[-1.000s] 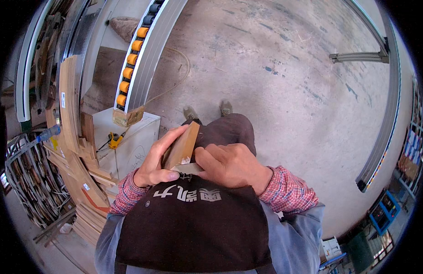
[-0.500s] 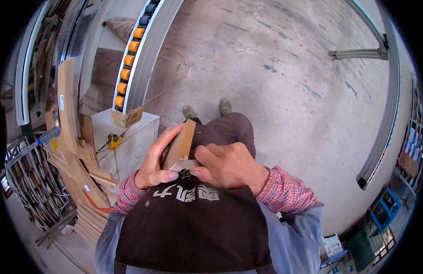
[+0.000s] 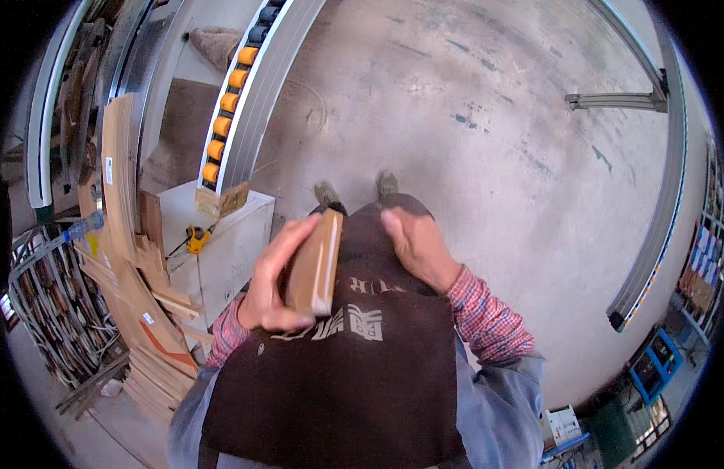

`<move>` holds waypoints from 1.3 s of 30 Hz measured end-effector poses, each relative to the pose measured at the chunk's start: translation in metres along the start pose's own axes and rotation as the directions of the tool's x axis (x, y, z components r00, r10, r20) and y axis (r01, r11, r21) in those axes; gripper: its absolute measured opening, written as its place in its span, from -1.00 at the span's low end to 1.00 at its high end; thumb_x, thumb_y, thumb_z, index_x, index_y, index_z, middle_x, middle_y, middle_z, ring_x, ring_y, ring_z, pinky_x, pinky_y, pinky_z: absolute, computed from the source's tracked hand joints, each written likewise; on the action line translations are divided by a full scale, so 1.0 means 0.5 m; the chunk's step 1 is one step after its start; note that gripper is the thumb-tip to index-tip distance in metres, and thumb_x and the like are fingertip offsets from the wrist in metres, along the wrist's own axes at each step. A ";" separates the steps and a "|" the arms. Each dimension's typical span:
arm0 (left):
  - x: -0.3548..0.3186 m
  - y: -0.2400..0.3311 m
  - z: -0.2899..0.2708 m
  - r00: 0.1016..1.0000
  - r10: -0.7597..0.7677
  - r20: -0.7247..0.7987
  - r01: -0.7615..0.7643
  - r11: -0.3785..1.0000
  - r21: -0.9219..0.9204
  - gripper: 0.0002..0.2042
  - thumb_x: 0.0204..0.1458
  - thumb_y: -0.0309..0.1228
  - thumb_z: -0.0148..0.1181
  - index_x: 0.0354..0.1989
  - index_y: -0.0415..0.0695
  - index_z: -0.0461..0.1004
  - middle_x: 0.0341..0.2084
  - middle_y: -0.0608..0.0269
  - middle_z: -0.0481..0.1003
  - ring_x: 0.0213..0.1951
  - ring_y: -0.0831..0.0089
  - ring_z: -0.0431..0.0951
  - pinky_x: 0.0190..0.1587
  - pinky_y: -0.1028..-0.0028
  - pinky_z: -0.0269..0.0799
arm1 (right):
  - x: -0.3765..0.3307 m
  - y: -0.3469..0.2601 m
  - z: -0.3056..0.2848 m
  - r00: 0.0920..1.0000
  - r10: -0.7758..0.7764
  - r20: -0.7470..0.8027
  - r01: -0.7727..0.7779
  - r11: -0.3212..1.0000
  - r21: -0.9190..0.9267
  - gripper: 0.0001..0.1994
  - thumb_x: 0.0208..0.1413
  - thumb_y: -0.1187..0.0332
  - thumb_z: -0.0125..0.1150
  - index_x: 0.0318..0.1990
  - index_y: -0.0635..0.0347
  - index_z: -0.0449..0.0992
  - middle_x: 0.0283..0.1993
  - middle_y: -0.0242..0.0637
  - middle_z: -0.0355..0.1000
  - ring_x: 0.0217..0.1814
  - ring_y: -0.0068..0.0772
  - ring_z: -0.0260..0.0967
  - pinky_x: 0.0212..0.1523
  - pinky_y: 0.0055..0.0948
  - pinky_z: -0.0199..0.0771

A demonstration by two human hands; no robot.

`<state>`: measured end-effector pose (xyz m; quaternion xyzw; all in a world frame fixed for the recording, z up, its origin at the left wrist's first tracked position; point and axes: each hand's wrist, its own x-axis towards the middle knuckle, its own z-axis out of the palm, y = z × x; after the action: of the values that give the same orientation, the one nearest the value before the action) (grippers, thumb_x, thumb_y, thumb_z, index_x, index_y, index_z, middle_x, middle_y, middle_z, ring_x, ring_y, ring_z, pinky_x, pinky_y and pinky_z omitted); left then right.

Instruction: The person repeatedly picks up rectangular wooden boards from a pile, uses a utility knife to shave thin strips from the edges, and places the boards back on the pile. The process is repeated for several boards throughout the clip.

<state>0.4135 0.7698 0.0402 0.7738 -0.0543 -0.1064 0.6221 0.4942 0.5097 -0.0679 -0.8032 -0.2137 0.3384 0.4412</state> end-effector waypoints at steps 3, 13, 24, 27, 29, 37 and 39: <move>-0.038 -0.040 0.013 0.959 -0.259 -0.110 0.226 0.943 -0.246 0.22 -0.30 0.23 0.38 0.45 -0.41 0.05 0.30 -0.13 0.26 0.30 0.12 0.32 0.38 0.24 0.12 | 0.015 -0.073 -0.042 0.999 -0.009 -0.038 0.015 0.988 0.155 -0.64 0.43 0.13 -0.06 -0.28 0.25 0.45 -0.49 0.07 0.38 -0.42 0.25 0.42 -0.41 0.01 0.40; -0.037 -0.053 0.015 0.963 -0.197 -0.184 0.163 0.970 -0.181 0.14 -0.32 0.12 0.41 0.40 -0.43 0.11 0.25 -0.21 0.29 0.30 0.00 0.33 0.35 0.18 0.17 | -0.011 -0.231 -0.078 0.873 -0.439 0.214 0.466 0.880 -0.094 -0.68 0.20 0.09 0.27 -0.30 0.16 0.43 -0.50 -0.21 0.41 -0.50 -0.10 0.49 -0.51 -0.22 0.46; -0.052 -0.050 0.018 0.964 -0.172 -0.202 0.139 0.976 -0.171 0.16 -0.35 0.14 0.42 0.39 -0.44 0.12 0.25 -0.22 0.29 0.30 -0.02 0.33 0.35 0.17 0.17 | -0.028 -0.246 -0.079 0.851 -0.454 0.266 0.502 0.850 -0.156 -0.63 0.17 0.00 0.28 -0.31 0.14 0.44 -0.55 -0.25 0.40 -0.57 -0.14 0.47 -0.59 -0.23 0.45; -0.058 -0.052 0.018 0.966 -0.164 -0.200 0.131 0.976 -0.172 0.16 -0.36 0.14 0.41 0.39 -0.44 0.12 0.25 -0.20 0.29 0.30 -0.01 0.33 0.35 0.18 0.16 | -0.026 -0.242 -0.075 0.846 -0.473 0.248 0.519 0.836 -0.178 -0.64 0.15 0.00 0.29 -0.31 0.13 0.44 -0.55 -0.25 0.40 -0.58 -0.15 0.47 -0.60 -0.23 0.45; -0.060 -0.048 0.025 0.964 -0.175 -0.199 0.131 0.968 -0.215 0.16 -0.36 0.15 0.41 0.39 -0.44 0.13 0.25 -0.19 0.29 0.29 0.01 0.33 0.35 0.19 0.16 | -0.026 -0.235 -0.073 0.843 -0.483 0.236 0.526 0.831 -0.180 -0.63 0.14 0.00 0.30 -0.32 0.12 0.44 -0.55 -0.26 0.39 -0.58 -0.15 0.47 -0.60 -0.23 0.44; -0.039 -0.046 0.031 0.965 -0.234 -0.117 0.192 0.937 -0.292 0.13 -0.33 0.13 0.39 0.38 -0.44 0.14 0.25 -0.16 0.27 0.29 0.04 0.33 0.36 0.21 0.14 | -0.013 -0.195 -0.067 0.856 -0.499 0.138 0.517 0.814 -0.264 -0.63 0.12 -0.01 0.32 -0.36 0.10 0.41 -0.54 -0.28 0.39 -0.55 -0.17 0.47 -0.57 -0.24 0.44; -0.036 -0.048 0.037 0.961 -0.259 -0.100 0.220 0.930 -0.295 0.13 -0.32 0.13 0.38 0.38 -0.44 0.14 0.25 -0.15 0.27 0.29 0.04 0.32 0.36 0.21 0.14 | -0.004 -0.176 -0.071 0.856 -0.502 0.120 0.515 0.815 -0.266 -0.63 0.13 -0.01 0.30 -0.36 0.11 0.41 -0.54 -0.28 0.39 -0.54 -0.16 0.46 -0.55 -0.22 0.45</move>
<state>0.3904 0.7617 0.0148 0.6837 0.0994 -0.1350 0.7102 0.5148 0.5341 0.0213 -0.7648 -0.4771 0.1909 0.3888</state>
